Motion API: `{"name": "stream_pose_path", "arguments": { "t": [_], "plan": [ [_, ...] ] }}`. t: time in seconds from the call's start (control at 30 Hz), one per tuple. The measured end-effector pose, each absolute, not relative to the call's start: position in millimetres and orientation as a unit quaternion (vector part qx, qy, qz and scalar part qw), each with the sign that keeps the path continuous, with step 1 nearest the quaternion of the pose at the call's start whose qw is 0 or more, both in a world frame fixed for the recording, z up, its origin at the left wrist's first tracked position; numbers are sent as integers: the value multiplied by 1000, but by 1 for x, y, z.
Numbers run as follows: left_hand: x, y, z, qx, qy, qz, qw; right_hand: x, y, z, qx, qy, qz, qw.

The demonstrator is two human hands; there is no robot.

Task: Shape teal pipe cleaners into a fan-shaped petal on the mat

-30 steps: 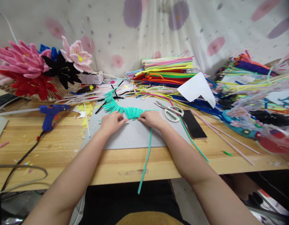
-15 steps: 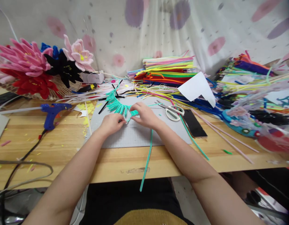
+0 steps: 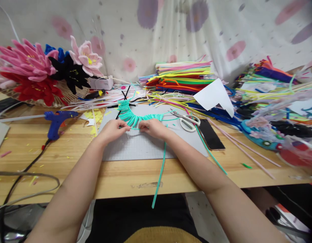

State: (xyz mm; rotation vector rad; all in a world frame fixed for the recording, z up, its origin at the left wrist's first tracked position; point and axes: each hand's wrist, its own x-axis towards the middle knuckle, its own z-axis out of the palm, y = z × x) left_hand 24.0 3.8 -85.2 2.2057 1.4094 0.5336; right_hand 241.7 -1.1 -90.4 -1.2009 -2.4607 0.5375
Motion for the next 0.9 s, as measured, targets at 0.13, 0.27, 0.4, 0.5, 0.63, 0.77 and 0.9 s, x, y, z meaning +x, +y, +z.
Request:
{"name": "stream_pose_path", "arguments": {
  "t": [0.13, 0.27, 0.4, 0.5, 0.63, 0.77, 0.9],
  "plan": [
    [40, 4, -87, 782, 555, 204, 196, 235, -2, -93, -414, -867, 199, 196],
    [57, 3, -84, 766, 591, 204, 148, 231, -2, -97, -467, -835, 189, 222],
    [64, 7, -84, 723, 594, 334, 112, 235, 3, -101, -483, -753, 289, 342],
    [73, 10, -88, 759, 528, 376, 67, 238, 7, -104, -427, -640, 460, 443],
    [86, 11, -98, 876, 405, 253, 71, 240, 8, -105, -390, -552, 552, 488],
    [85, 11, -105, 877, 434, 202, 42, 246, 8, -104, -432, -534, 517, 510],
    [82, 10, -108, 864, 459, 207, 33, 252, 6, -102, -516, -596, 383, 482]
  ]
}}
